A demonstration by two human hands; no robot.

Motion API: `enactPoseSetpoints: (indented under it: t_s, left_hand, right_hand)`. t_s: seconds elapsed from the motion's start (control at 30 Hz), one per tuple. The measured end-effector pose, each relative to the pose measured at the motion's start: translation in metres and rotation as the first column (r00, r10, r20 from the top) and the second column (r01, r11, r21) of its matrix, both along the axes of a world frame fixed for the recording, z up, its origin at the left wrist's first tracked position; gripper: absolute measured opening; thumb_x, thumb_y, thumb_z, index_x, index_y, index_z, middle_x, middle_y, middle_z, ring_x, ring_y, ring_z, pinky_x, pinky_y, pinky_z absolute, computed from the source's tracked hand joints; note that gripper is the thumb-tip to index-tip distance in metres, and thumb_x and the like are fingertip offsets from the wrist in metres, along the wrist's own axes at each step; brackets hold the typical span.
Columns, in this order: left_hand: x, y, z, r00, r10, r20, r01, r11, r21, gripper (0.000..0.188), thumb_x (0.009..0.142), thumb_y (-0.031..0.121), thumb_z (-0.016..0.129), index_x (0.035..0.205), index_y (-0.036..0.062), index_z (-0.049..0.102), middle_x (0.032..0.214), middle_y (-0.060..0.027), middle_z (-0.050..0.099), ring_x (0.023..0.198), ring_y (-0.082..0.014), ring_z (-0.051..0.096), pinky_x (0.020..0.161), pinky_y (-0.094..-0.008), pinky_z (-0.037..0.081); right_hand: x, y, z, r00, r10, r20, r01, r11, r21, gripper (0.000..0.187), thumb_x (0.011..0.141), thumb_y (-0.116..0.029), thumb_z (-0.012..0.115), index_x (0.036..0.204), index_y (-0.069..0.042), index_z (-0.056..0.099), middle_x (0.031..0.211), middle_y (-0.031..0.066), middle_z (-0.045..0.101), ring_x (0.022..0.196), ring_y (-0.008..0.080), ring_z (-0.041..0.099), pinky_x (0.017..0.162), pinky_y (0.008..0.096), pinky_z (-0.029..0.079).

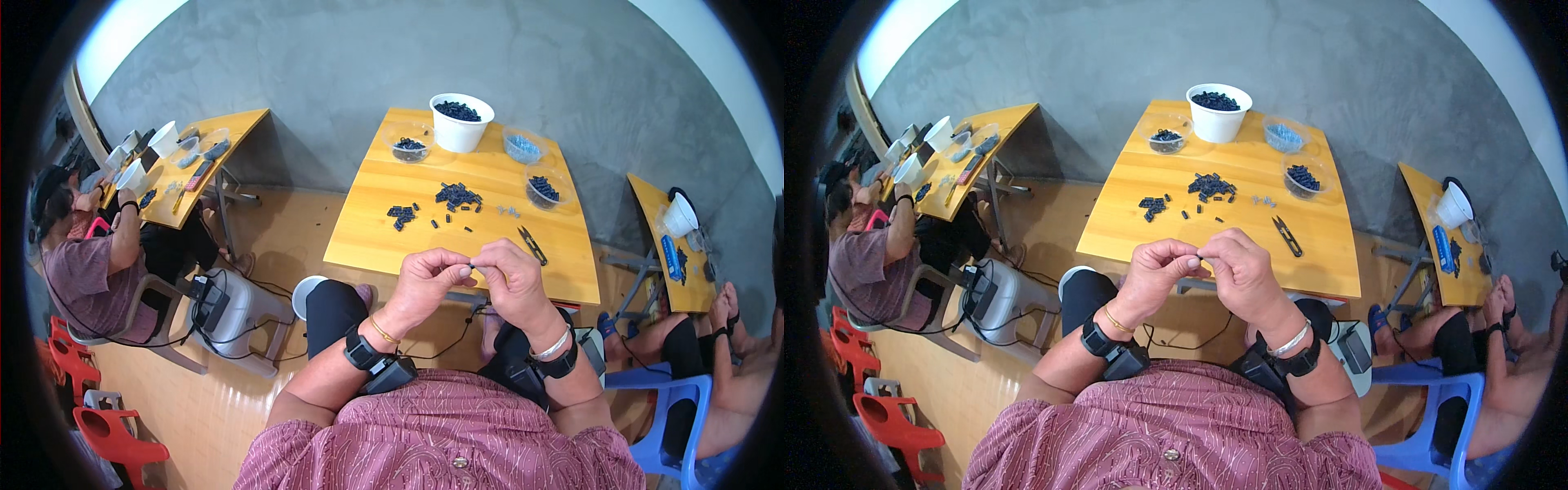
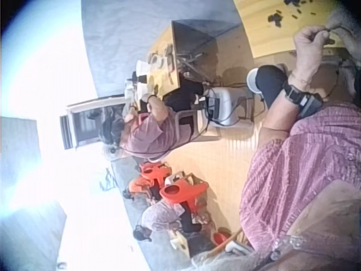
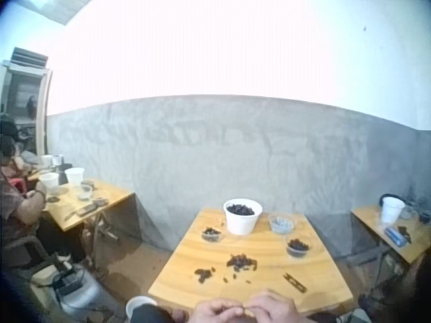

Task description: Manually assembling small plastic sleeves and pins at a workshop table.

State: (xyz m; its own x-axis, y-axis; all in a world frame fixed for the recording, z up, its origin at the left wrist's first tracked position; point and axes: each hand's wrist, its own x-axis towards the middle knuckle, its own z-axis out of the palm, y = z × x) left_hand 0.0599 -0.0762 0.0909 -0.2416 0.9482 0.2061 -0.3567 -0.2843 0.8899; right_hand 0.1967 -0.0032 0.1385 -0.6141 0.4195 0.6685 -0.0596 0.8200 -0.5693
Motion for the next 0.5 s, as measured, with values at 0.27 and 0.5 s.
enactPoseSetpoints:
  t_s: [0.27,0.5]
  left_hand:
    - [-0.004,0.003,-0.013,0.994,-0.082,0.07,0.083,0.997,-0.009,0.009,0.083,0.0,0.055,0.091,-0.0028,0.059,0.086,-0.0096,0.062,0.078,-0.0202,0.063,0.073,-0.0302,0.053]
    - [-0.008,0.004,-0.017,0.998,-0.058,-0.032,0.057,0.998,-0.033,0.009,0.083,0.0,0.055,0.09,-0.0033,0.059,0.086,-0.0106,0.062,0.078,-0.0202,0.063,0.073,-0.0307,0.053]
  right_hand:
    - [-0.004,0.002,-0.009,0.998,0.061,-0.001,-0.061,0.995,-0.081,0.013,0.072,0.01,0.053,0.079,0.0,0.058,0.073,0.01,0.055,0.065,0.0218,0.056,0.056,0.0276,0.044]
    - [-0.004,0.008,-0.008,0.994,0.041,0.103,-0.045,0.998,0.036,0.013,0.07,0.01,0.053,0.077,0.0,0.058,0.072,0.0106,0.054,0.063,0.0223,0.055,0.057,0.0289,0.043]
